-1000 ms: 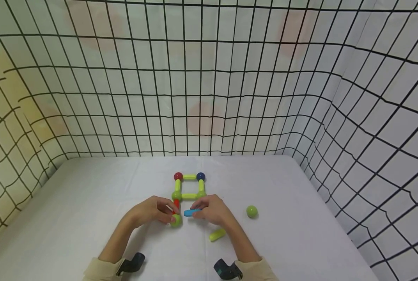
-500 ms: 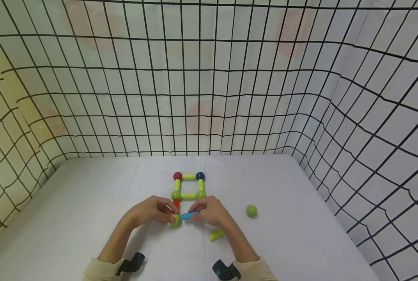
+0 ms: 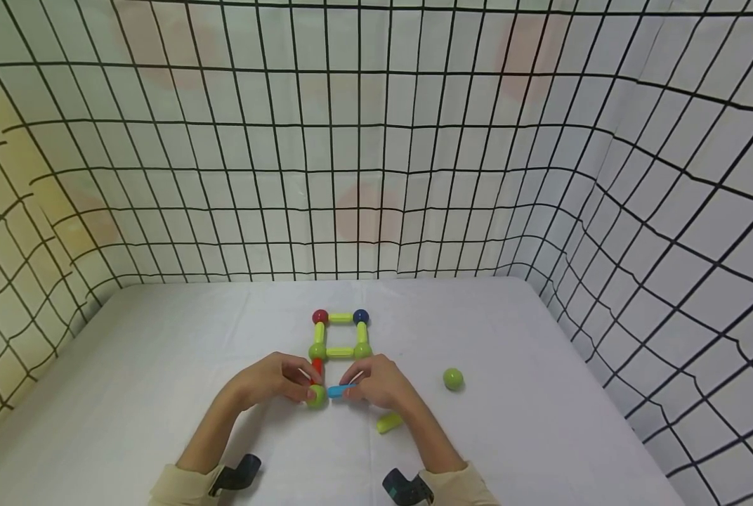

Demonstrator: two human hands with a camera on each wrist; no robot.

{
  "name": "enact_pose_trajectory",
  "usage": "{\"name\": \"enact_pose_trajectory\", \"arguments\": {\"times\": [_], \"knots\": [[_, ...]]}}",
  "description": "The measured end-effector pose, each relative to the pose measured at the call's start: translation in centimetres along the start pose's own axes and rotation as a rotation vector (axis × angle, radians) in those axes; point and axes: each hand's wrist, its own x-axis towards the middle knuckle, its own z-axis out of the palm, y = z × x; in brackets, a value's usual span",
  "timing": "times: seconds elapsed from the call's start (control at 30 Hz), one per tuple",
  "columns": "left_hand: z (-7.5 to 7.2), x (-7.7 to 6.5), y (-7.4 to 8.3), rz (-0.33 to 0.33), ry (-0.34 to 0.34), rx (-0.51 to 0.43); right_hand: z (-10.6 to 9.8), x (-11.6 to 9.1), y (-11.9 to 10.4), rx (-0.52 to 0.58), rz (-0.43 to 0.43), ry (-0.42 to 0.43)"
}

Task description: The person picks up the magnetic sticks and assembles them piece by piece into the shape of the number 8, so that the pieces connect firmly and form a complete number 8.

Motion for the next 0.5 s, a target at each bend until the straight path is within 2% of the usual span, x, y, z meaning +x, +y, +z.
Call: {"name": "enact_pose_trajectory", "arguments": {"times": [0.5], "knots": [[0.04, -0.08, 0.06, 0.014, -0.01, -0.022, 0.44, -0.1, 0.03, -0.001, -0.019, -0.05]]}}
